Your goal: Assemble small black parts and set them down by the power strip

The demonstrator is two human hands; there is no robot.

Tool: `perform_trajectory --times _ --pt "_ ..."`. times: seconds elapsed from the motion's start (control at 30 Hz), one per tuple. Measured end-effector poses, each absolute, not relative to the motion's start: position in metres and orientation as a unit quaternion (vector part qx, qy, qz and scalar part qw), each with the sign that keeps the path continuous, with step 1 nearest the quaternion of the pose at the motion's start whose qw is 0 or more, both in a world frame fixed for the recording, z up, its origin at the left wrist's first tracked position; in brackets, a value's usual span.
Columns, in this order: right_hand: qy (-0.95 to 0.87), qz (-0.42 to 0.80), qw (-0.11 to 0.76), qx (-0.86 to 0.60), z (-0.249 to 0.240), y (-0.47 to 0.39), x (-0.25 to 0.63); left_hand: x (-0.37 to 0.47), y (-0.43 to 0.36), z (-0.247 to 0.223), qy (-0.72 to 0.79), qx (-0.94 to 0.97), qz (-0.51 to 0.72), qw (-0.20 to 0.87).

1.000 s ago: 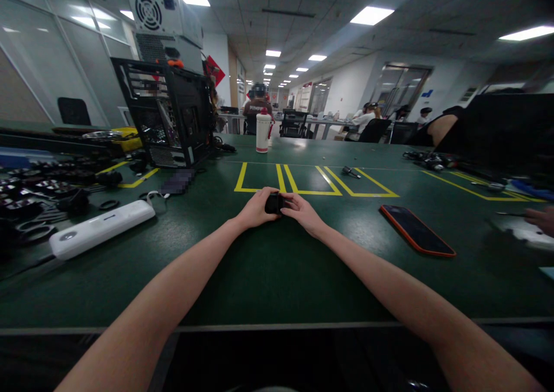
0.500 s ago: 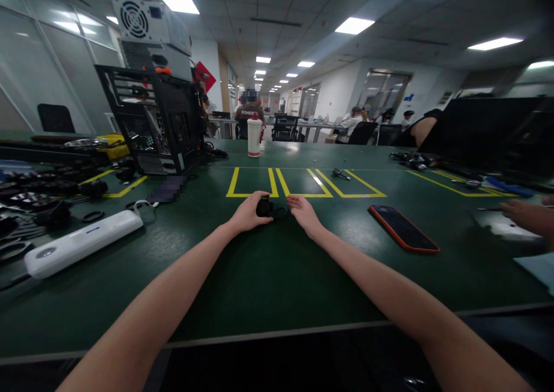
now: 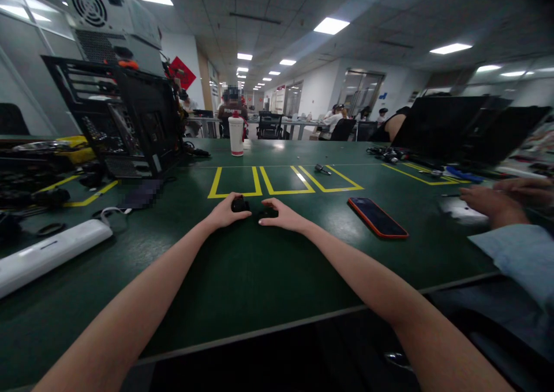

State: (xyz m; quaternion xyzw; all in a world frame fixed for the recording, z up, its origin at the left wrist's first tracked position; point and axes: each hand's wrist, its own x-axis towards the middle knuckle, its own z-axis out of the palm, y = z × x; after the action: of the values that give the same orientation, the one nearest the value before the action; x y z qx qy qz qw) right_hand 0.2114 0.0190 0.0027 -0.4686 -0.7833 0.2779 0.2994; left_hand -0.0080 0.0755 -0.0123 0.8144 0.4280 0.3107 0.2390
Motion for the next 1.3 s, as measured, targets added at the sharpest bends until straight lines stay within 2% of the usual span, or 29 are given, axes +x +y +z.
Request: perform_trajectory --times 0.13,0.4,0.77,1.03,1.3 --pt "-0.823 0.213 0.272 -0.45 0.004 0.016 0.213 -0.008 0.076 -0.013 0.429 0.815 0.309 0.237" --pt "-0.811 0.135 0.286 -0.491 -0.006 0.026 0.205 -0.008 0.074 -0.012 0.435 0.813 0.299 0.244" --pt "-0.811 0.098 0.277 -0.507 -0.002 0.011 0.199 0.005 0.02 0.002 0.36 0.841 0.279 0.292" --pt "-0.827 0.081 0.242 -0.502 0.013 -0.062 0.217 0.008 -0.048 0.014 0.36 0.851 0.233 0.304" --pt "-0.803 0.161 0.239 -0.522 0.018 -0.156 0.225 -0.001 -0.134 0.04 0.351 0.865 0.202 0.297"
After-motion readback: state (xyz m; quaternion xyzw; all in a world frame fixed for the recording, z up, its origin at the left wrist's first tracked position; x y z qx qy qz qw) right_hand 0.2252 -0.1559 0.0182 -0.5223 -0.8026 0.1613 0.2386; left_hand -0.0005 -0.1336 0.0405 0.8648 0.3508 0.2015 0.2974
